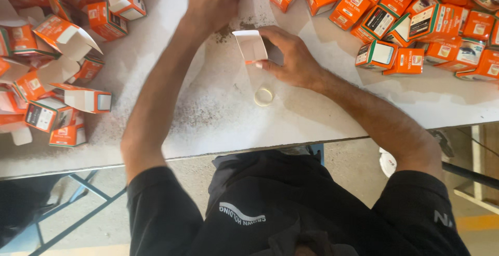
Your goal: The person folds small orange cardboard boxes at a work table. They pick up flat folded cartons one at a time, open and press the flaps into shape, and place the finished boxes onto a large pile of assembled boxes on the table.
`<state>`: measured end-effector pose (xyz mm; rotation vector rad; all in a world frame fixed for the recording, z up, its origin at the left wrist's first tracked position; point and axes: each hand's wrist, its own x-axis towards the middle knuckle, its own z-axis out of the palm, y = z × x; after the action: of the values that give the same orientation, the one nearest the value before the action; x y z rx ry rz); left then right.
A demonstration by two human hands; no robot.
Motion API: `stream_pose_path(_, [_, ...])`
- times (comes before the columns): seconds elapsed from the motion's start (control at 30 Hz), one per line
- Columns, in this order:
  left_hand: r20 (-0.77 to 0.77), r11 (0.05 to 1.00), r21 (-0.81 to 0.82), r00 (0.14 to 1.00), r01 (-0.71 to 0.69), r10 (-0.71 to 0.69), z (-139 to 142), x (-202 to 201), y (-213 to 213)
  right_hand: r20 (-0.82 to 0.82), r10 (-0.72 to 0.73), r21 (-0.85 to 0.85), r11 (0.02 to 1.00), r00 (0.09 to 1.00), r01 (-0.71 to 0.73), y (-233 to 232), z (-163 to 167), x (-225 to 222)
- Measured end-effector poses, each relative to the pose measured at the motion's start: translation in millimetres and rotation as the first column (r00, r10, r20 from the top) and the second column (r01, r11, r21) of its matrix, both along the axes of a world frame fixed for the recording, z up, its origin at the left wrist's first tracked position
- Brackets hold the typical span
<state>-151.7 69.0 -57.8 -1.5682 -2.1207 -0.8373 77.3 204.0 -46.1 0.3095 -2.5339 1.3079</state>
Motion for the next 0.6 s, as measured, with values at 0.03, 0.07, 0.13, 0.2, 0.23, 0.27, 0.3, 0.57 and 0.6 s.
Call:
stream_pose_path(0.03, [0.028, 0.998, 0.029, 0.998, 0.05, -0.05, 13, 13, -19, -0.014, 0.003, -0.008, 1.0, 1.0, -0.003, 0, 1, 0])
stream_pose_path(0.07, [0.136, 0.994, 0.088, 0.988, 0.06, -0.072, 24, 28, -40, 0.005, -0.018, -0.013, 1.0, 1.0, 0.018, -1, 2, 0])
stream_pose_path(0.13, [0.374, 0.963, 0.268, 0.918, 0.03, -0.133, 37, 61, -71, 0.04, -0.06, -0.014, 0.998, 0.997, 0.06, -4, 1, -1])
stream_pose_path(0.2, [0.615, 0.884, 0.458, 0.751, -0.09, -0.242, 39, 89, -91, -0.027, -0.071, 0.029, 0.997, 0.997, 0.072, -8, 0, -4])
stream_pose_path(0.23, [0.476, 0.922, 0.386, 0.853, 0.017, -0.215, 38, 99, -97, -0.057, -0.073, 0.05, 0.996, 0.996, 0.076, -9, -2, -5])
stream_pose_path(0.27, [0.319, 0.95, 0.292, 0.926, 0.108, -0.203, 35, 106, -100, -0.051, -0.073, 0.052, 0.996, 0.996, 0.076, -10, -2, -5])
stream_pose_path(0.3, [0.153, 0.968, 0.179, 0.967, 0.176, -0.204, 30, 111, -99, -0.046, -0.07, 0.054, 0.996, 0.997, 0.072, -11, -3, -6])
stream_pose_path(0.57, [-0.163, 0.996, -0.012, 0.982, 0.093, -0.093, 0, 115, -94, -0.031, -0.067, 0.029, 0.997, 0.997, 0.068, -14, 1, -4])
stream_pose_path(0.6, [-0.133, 0.996, -0.035, 0.988, 0.081, -0.085, -1, 117, -95, -0.034, -0.073, 0.035, 0.997, 0.997, 0.074, -14, 1, -3])
